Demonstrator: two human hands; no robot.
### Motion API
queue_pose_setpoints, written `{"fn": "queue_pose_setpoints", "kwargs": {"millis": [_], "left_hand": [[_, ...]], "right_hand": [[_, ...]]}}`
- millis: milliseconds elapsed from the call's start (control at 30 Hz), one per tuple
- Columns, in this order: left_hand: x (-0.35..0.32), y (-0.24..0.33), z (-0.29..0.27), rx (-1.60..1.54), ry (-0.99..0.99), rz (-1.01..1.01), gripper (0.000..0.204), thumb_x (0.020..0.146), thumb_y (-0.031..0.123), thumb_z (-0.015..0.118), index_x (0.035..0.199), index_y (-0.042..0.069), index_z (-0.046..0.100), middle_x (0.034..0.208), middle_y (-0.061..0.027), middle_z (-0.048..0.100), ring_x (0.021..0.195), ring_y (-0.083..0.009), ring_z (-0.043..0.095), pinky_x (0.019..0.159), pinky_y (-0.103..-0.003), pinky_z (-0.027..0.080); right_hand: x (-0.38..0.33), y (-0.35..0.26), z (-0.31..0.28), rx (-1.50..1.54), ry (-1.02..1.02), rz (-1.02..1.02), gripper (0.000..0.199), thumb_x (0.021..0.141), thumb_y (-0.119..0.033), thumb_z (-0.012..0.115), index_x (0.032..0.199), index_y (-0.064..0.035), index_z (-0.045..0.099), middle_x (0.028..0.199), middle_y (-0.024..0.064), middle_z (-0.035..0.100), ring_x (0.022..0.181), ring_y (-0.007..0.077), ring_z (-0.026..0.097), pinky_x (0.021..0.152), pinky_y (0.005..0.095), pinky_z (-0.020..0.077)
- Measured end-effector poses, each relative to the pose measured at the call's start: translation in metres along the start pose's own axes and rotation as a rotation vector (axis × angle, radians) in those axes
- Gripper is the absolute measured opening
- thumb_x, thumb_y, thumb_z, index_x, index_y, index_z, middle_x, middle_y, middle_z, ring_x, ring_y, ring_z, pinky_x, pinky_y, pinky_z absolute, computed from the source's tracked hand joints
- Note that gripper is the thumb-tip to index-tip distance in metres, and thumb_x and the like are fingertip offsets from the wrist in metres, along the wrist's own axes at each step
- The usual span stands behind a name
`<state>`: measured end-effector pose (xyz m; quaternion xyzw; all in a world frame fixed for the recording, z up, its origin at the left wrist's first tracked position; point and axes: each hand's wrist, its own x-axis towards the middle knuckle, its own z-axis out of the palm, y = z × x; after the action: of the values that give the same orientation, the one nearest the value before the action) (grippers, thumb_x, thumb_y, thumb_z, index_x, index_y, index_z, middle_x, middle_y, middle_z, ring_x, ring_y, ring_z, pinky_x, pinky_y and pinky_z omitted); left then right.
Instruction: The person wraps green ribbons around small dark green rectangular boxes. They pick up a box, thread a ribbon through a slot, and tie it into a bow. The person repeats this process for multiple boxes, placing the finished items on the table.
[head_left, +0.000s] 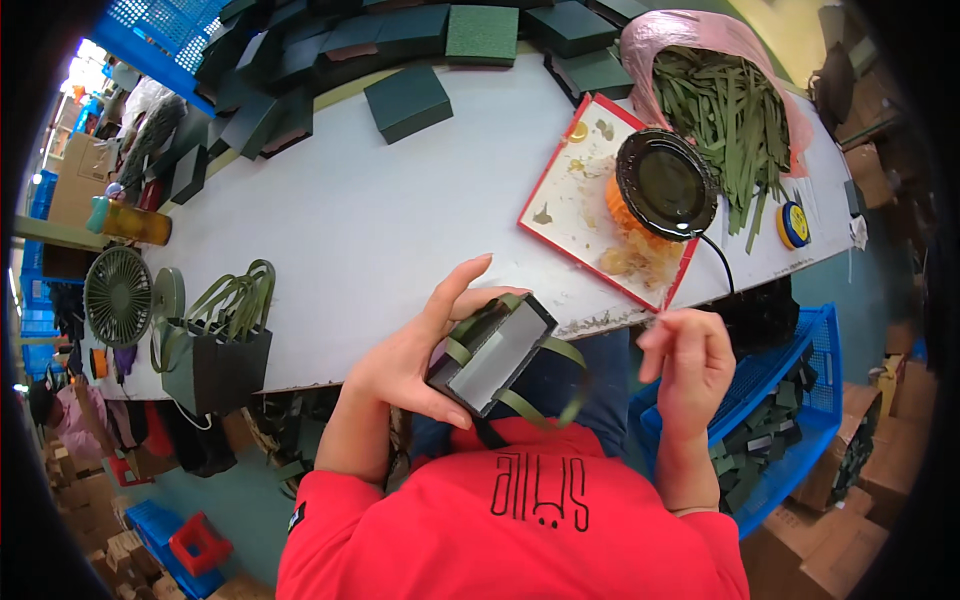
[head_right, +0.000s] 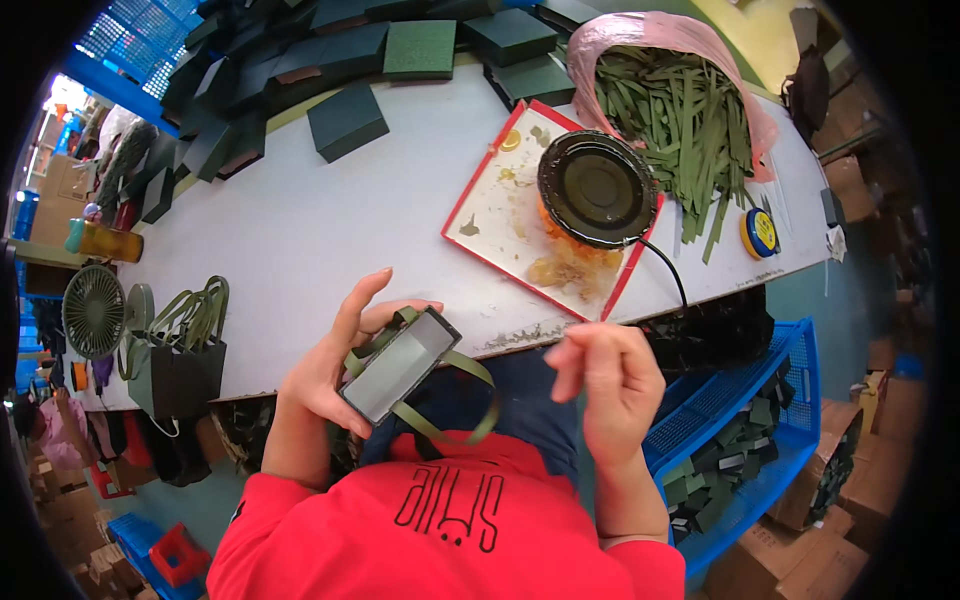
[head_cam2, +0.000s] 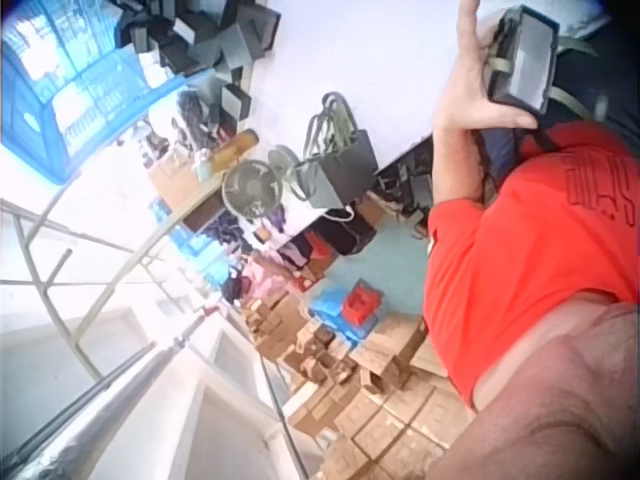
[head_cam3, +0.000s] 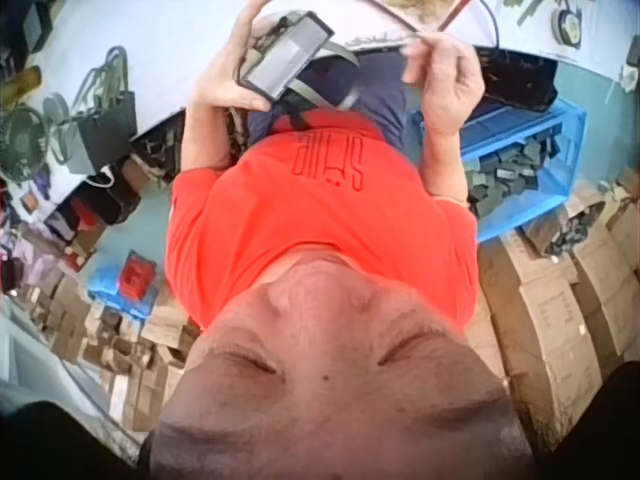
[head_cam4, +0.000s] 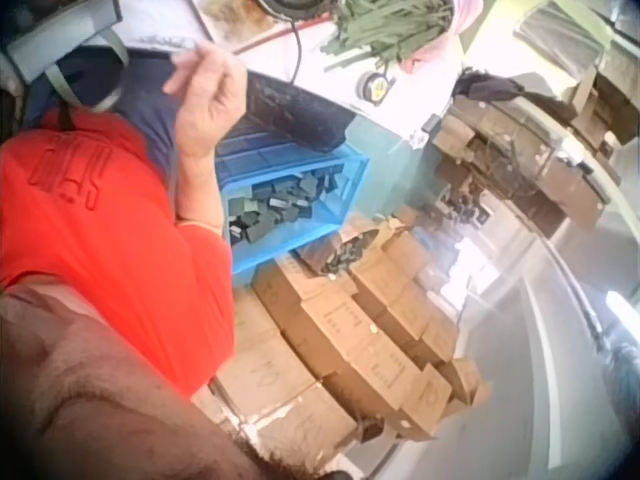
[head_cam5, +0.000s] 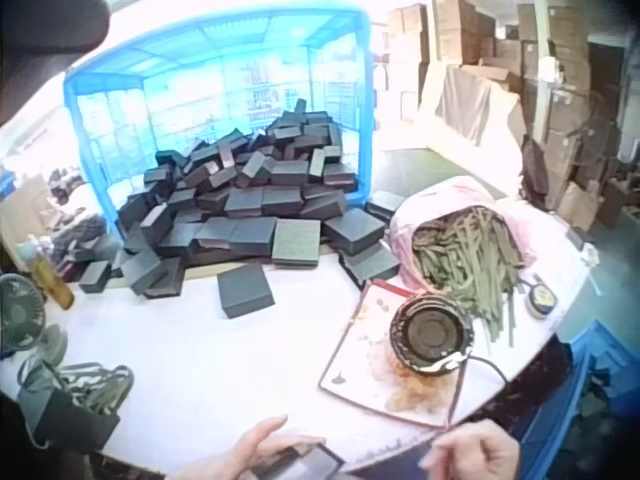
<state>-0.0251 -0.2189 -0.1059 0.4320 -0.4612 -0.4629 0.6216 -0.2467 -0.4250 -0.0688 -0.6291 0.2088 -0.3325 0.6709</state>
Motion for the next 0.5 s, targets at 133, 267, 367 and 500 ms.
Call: {"fn": "queue_pose_setpoints", "kwargs": {"millis": [133, 267, 367, 500], "left_hand": [[0.004, 0.005, 0.002, 0.129, -0.029, 0.005, 0.153, 0.055, 0.044, 0.100, 0.162, 0.006, -0.002, 0.151, -0.0313, 0.041, 0.139, -0.0375, 0.047, 0.114, -0.044, 0.035], [0.001, 0.008, 0.010, -0.001, -0.032, -0.152, 0.142, 0.063, 0.051, 0.093, 0.162, 0.003, 0.002, 0.148, -0.0249, 0.048, 0.136, -0.0322, 0.049, 0.114, -0.039, 0.032], [0.003, 0.005, 0.012, -0.089, -0.066, -0.218, 0.142, 0.065, 0.057, 0.089, 0.162, 0.002, 0.001, 0.146, -0.0256, 0.050, 0.136, -0.0315, 0.048, 0.114, -0.039, 0.033], [0.008, 0.005, 0.021, -0.264, -0.135, -0.276, 0.139, 0.068, 0.063, 0.084, 0.161, 0.000, 0.002, 0.147, -0.0268, 0.048, 0.138, -0.0315, 0.047, 0.115, -0.039, 0.031]], "right_hand": [[-0.001, -0.008, 0.012, -0.014, -0.106, 0.047, 0.015, 0.095, 0.007, 0.063, 0.108, 0.0055, 0.069, 0.094, 0.0154, 0.074, 0.067, 0.0128, 0.066, 0.063, 0.0233, 0.0536], [0.012, -0.012, 0.019, -0.335, -0.305, -0.256, 0.027, 0.081, 0.002, 0.078, 0.107, -0.0015, 0.073, 0.106, 0.0110, 0.068, 0.078, 0.0141, 0.063, 0.067, 0.0256, 0.0511], [0.027, -0.022, 0.031, -0.497, -0.437, -0.301, 0.035, 0.075, -0.002, 0.083, 0.108, -0.0064, 0.074, 0.116, 0.0083, 0.061, 0.081, 0.0144, 0.058, 0.068, 0.0267, 0.0486], [0.042, -0.018, 0.038, -0.539, -0.630, -0.363, 0.036, 0.073, -0.003, 0.082, 0.108, -0.0087, 0.074, 0.119, 0.0051, 0.058, 0.077, 0.0163, 0.054, 0.067, 0.0301, 0.0482]]}}
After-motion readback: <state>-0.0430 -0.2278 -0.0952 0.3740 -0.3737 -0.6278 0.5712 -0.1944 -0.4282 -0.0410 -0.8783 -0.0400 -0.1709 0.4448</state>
